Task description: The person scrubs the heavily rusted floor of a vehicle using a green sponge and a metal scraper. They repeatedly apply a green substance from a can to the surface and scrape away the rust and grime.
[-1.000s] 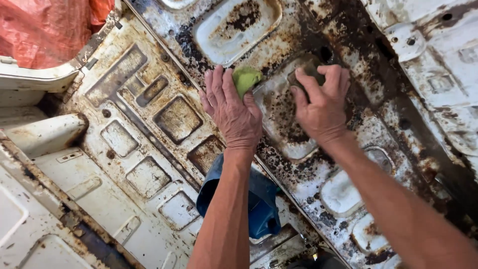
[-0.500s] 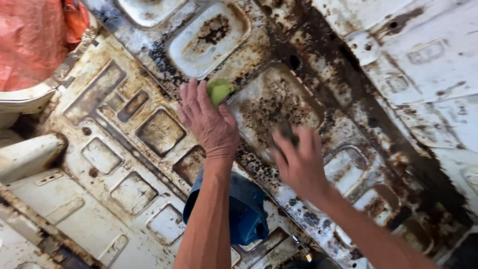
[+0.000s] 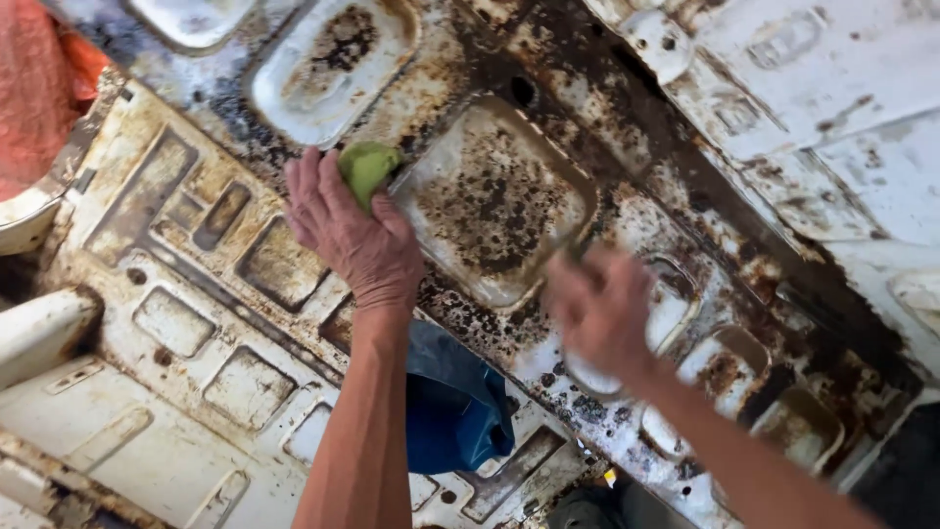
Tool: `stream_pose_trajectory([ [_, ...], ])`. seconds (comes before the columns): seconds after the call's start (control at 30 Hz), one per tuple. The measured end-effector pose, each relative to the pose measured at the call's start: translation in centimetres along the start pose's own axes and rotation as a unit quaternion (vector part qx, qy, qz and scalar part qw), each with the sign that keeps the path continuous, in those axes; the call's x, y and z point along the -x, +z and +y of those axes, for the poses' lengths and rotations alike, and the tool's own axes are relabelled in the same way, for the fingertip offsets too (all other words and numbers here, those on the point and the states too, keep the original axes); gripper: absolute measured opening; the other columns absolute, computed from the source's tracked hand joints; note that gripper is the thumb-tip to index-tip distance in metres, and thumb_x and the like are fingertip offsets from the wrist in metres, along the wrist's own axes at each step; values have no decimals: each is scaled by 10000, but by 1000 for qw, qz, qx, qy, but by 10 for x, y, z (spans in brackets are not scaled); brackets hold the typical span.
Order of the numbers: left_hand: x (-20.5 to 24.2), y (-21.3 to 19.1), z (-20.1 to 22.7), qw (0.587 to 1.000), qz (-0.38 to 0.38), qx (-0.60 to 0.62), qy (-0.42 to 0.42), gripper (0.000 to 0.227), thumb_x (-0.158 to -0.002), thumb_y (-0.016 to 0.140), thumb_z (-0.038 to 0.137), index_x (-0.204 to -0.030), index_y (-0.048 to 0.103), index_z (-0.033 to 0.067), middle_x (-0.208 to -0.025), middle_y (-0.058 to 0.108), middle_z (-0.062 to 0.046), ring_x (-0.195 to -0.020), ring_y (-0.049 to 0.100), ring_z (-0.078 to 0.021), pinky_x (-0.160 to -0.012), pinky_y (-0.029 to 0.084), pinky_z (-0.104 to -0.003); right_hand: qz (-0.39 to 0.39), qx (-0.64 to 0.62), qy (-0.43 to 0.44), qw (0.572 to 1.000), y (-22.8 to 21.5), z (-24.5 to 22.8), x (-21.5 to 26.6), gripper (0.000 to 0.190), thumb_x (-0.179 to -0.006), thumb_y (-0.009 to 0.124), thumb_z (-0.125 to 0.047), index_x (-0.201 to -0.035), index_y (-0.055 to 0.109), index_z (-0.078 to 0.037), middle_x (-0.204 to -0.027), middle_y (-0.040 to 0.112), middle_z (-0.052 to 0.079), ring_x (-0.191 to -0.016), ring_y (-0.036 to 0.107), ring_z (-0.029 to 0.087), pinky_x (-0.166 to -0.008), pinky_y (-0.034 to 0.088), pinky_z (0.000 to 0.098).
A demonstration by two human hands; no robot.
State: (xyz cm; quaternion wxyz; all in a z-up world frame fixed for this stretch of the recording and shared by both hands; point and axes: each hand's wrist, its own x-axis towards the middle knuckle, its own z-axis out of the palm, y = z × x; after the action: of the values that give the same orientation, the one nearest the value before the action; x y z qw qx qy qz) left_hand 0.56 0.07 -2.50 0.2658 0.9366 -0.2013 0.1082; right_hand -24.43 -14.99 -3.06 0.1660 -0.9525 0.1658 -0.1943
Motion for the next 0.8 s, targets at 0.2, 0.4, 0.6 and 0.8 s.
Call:
stream_pose_trajectory([
  [0.2,-3,-3,0,1000,0,-4,2,654,-812,626,281,-1444,524,143,-1539,458,-78,-1484,382,-327,-1208,226,-488,66,144,107,982,-21,-34,-42,523,-999,720,-243,-1252,538,177,-1166,446,392,-1044,498,575,-901,439,644],
  [0.4,-1,-4,3,1000,4,5,10,566,-874,644,227,-1416,535,104,-1529,464,-117,-1468,369,-389,-1182,223,-545,-79,-413,295,858,-44,-20,-56,341,-1057,483,-295,-877,676,-79,-509,573,-43,-294,523,52,-194,422,190],
  [0.6,-3,-7,9,1000,-13,-9,-1,710,-926,623,228,-1600,402,193,-1614,391,-82,-1546,295,-356,-1230,194,-519,73,133,116,982,-7,-17,-30,506,-1044,630,-357,-1228,569,110,-1125,430,334,-992,478,531,-810,400,588],
  [0.8,2,-6,1,998,4,-25,49,477,-1019,564,289,-1493,540,331,-1527,470,-89,-1476,313,-448,-1137,200,-684,61,-434,79,895,-42,-23,-64,351,-1037,482,-247,-744,599,-94,-576,476,62,-396,375,93,-402,374,255],
])
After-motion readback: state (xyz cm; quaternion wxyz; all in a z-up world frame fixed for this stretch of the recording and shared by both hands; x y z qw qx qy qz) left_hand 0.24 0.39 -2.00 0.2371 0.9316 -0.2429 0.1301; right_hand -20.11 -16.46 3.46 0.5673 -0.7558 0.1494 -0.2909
